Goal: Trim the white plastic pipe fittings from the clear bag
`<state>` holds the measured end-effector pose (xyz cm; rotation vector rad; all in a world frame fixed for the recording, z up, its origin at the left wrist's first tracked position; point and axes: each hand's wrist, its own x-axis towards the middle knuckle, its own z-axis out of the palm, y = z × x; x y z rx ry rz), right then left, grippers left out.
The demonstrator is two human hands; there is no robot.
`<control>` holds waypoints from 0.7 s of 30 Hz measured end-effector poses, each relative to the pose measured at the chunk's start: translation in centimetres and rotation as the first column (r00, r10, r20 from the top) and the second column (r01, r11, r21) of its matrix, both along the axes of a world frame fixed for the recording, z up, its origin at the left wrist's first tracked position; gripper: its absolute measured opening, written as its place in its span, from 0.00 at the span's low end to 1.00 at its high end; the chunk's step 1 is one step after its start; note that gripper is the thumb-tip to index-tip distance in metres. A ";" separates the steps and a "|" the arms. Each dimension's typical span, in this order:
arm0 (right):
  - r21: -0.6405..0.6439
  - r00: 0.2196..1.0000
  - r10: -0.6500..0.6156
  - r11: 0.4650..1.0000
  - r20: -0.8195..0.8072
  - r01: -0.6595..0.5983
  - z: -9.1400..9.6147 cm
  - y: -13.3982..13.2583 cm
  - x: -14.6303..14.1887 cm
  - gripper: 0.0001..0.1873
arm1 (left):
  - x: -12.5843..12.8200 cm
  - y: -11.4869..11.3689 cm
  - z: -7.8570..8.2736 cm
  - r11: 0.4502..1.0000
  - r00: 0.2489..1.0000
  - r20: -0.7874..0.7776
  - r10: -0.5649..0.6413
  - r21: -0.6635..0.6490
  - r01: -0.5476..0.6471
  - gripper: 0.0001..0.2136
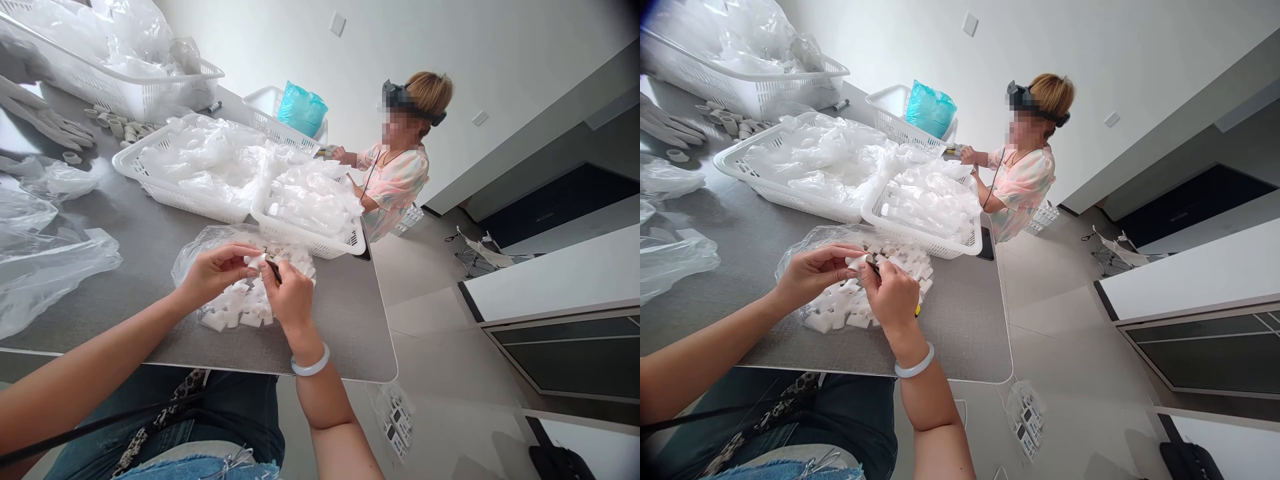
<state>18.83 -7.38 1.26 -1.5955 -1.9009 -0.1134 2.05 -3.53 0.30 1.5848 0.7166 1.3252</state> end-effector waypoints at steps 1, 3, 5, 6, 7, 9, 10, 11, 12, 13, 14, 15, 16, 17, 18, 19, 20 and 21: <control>-0.001 1.000 -0.004 1.000 -0.003 0.004 0.0 0.0 0.1 0.33 | 0.0 0.0 -0.1 0.999 1.000 0.003 -0.014 -0.038 0.014 0.10; -0.001 1.000 -0.010 1.000 -0.005 0.010 0.0 0.1 0.2 0.34 | -0.1 0.2 -0.1 0.993 0.999 0.017 -0.030 -0.111 0.032 0.09; 0.007 1.000 0.000 1.000 0.002 0.000 0.0 0.2 0.3 0.35 | -0.1 0.3 -0.2 0.985 0.998 0.043 -0.041 -0.168 0.048 0.08; 0.012 1.000 0.013 1.000 0.010 -0.013 -0.1 0.2 0.3 0.35 | -0.1 0.3 -0.2 0.981 0.997 0.054 -0.046 -0.188 0.055 0.08; 0.016 0.999 0.029 0.999 0.021 -0.029 -0.2 0.2 0.2 0.35 | -0.1 0.3 -0.3 0.977 0.997 0.060 -0.049 -0.204 0.060 0.08; 0.017 0.997 0.057 0.998 0.045 -0.058 -0.2 0.2 0.2 0.35 | -0.1 0.4 -0.3 0.973 0.997 0.056 -0.062 -0.221 0.073 0.09; 0.015 0.996 0.064 0.998 0.057 -0.065 -0.2 0.2 0.2 0.35 | -0.1 0.4 -0.3 0.971 0.996 0.048 -0.072 -0.223 0.081 0.09; 0.012 0.995 0.066 0.998 0.068 -0.067 -0.2 0.2 0.2 0.35 | -0.1 0.3 -0.2 0.970 0.996 0.039 -0.086 -0.223 0.093 0.09; 0.009 0.995 0.064 0.998 0.079 -0.065 -0.2 0.2 0.2 0.34 | -0.2 0.3 -0.2 0.970 0.995 0.031 -0.099 -0.222 0.103 0.10; 0.004 0.994 0.060 0.998 0.089 -0.061 -0.2 0.2 0.3 0.34 | -0.2 0.3 -0.2 0.970 0.994 0.023 -0.106 -0.219 0.109 0.10; -0.002 0.994 0.056 0.998 0.098 -0.056 -0.2 0.3 0.3 0.34 | -0.2 0.3 -0.1 0.970 0.994 0.020 -0.108 -0.218 0.109 0.11; -0.008 0.993 0.053 0.999 0.107 -0.052 -0.2 0.3 0.3 0.33 | -0.2 0.3 -0.1 0.970 0.995 0.025 -0.101 -0.218 0.104 0.11; -0.013 0.992 0.050 0.999 0.114 -0.048 -0.2 0.3 0.4 0.33 | -0.3 0.3 -0.1 0.971 0.995 0.036 -0.090 -0.218 0.096 0.12; -0.016 0.992 0.047 0.999 0.118 -0.045 -0.2 0.3 0.4 0.33 | -0.2 0.3 -0.1 0.972 0.996 0.048 -0.079 -0.218 0.088 0.12; -0.017 0.992 0.044 0.999 0.120 -0.042 -0.2 0.4 0.4 0.33 | -0.2 0.3 0.0 0.973 0.996 0.059 -0.070 -0.216 0.081 0.12; -0.016 0.992 0.042 0.999 0.120 -0.040 -0.3 0.4 0.4 0.33 | -0.2 0.2 0.0 0.974 0.996 0.067 -0.063 -0.214 0.076 0.11; -0.014 0.992 0.039 0.999 0.118 -0.038 -0.3 0.4 0.4 0.33 | -0.1 0.1 0.0 0.975 0.996 0.072 -0.055 -0.211 0.069 0.10; -0.014 0.993 0.037 0.999 0.114 -0.036 -0.4 0.4 0.3 0.33 | -0.1 0.1 0.1 0.976 0.995 0.087 -0.038 -0.212 0.056 0.09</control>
